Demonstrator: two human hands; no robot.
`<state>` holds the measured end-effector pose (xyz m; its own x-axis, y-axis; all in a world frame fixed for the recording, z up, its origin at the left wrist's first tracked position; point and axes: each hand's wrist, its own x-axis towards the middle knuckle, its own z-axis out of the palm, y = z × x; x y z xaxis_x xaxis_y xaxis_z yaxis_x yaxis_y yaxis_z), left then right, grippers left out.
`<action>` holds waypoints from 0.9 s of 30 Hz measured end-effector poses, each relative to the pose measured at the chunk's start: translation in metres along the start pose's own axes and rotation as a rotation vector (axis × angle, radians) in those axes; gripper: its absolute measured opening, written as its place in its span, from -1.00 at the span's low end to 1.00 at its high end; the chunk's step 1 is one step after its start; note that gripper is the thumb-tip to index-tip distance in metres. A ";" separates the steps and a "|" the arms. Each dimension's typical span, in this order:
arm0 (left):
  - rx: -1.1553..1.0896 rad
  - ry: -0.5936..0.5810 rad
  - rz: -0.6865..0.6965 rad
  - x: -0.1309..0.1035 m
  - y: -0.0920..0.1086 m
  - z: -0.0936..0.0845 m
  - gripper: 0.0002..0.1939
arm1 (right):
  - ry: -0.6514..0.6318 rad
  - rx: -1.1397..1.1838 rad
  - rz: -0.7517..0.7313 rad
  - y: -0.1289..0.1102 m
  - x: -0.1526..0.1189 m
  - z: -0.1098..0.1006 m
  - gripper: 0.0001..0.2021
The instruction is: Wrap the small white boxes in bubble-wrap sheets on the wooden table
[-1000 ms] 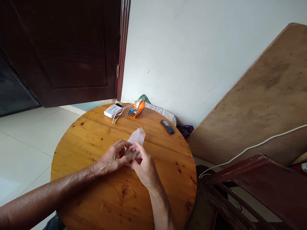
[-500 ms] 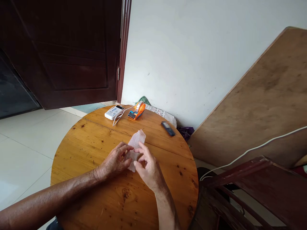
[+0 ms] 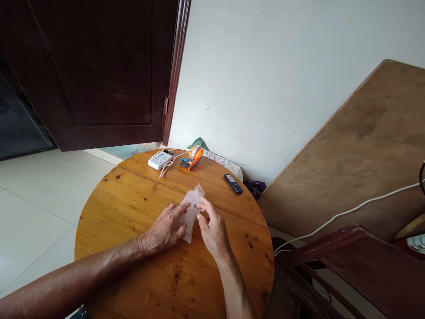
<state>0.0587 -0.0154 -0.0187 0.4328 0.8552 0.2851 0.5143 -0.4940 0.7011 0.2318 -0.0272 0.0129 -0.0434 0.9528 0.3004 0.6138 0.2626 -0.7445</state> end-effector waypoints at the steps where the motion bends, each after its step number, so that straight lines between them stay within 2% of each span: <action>1: 0.003 -0.006 0.007 0.000 0.001 -0.001 -0.31 | -0.035 -0.016 -0.009 0.000 0.003 0.000 -0.53; 6: 0.045 0.045 0.034 -0.002 0.007 -0.007 -0.33 | -0.180 -0.110 -0.023 0.004 0.022 0.005 -0.50; 10: 0.062 0.031 0.197 -0.001 0.006 -0.011 -0.55 | -0.200 -0.117 -0.048 0.012 0.029 0.009 -0.57; 12: 0.051 -0.006 0.229 0.000 0.005 -0.013 -0.63 | -0.147 -0.105 -0.037 0.016 0.029 0.009 -0.63; 14: 0.046 -0.026 0.218 0.000 0.005 -0.014 -0.66 | -0.003 -0.083 0.017 0.020 0.030 0.008 -0.68; 16: 0.046 -0.016 0.206 0.001 0.005 -0.014 -0.68 | 0.142 -0.019 0.137 0.025 0.032 0.007 -0.65; 17: 0.045 -0.005 0.205 0.000 0.005 -0.013 -0.69 | 0.172 0.036 0.218 0.027 0.033 0.006 -0.61; 19: 0.039 0.018 0.210 0.000 0.005 -0.011 -0.70 | 0.133 0.174 0.388 0.030 0.037 0.004 -0.56; 21: 0.030 0.031 0.218 0.000 0.004 -0.008 -0.70 | 0.052 0.288 0.498 0.031 0.042 0.004 -0.56; 27: 0.026 0.040 0.219 -0.001 0.003 -0.008 -0.68 | -0.090 0.358 0.518 0.027 0.064 0.010 -0.70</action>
<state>0.0541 -0.0166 -0.0121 0.5070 0.7324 0.4545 0.4303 -0.6719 0.6028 0.2383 0.0426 0.0061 0.1127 0.9748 -0.1924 0.2722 -0.2165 -0.9376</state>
